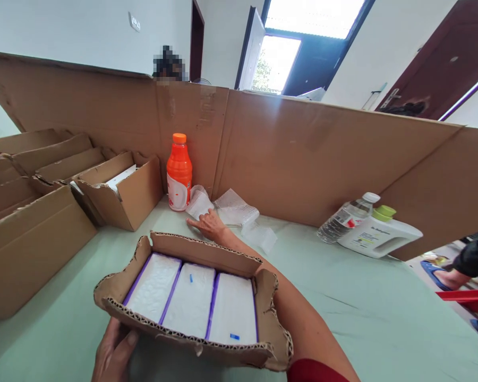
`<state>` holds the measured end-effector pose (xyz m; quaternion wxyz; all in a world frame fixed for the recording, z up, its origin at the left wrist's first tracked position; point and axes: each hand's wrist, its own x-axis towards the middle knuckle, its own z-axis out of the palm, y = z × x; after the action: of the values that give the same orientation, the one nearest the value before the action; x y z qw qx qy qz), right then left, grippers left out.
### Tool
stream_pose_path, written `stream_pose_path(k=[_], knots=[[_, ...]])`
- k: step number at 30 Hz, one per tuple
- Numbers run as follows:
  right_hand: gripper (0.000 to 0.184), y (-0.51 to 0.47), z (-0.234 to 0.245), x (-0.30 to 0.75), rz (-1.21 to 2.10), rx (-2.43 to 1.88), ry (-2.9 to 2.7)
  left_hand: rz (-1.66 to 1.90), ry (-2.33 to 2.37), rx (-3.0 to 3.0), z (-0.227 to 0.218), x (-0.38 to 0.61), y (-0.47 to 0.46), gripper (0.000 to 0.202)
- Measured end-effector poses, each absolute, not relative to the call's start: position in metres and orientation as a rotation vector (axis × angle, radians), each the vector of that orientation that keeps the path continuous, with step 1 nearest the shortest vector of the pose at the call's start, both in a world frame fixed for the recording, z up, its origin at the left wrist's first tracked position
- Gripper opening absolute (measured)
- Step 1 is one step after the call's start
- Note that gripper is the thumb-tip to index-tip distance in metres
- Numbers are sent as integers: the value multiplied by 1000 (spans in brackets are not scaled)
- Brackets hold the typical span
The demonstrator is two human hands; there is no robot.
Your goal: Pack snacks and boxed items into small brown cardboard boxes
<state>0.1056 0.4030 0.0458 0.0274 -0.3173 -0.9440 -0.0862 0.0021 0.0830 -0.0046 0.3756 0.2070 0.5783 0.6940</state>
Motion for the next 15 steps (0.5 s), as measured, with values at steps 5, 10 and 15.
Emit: stream_pose_path(k=[5,10,15], knots=[[29,408,51,109,-248,-988,-2775,1742,1505,483,-1,0,83,82],[42,395,60,145,-196,-1116,-2456,1772,1463,518,9,3,84,80],[49,339,69,215,95,-1229,-1952,1738,1455,621,4,-2,82,75]])
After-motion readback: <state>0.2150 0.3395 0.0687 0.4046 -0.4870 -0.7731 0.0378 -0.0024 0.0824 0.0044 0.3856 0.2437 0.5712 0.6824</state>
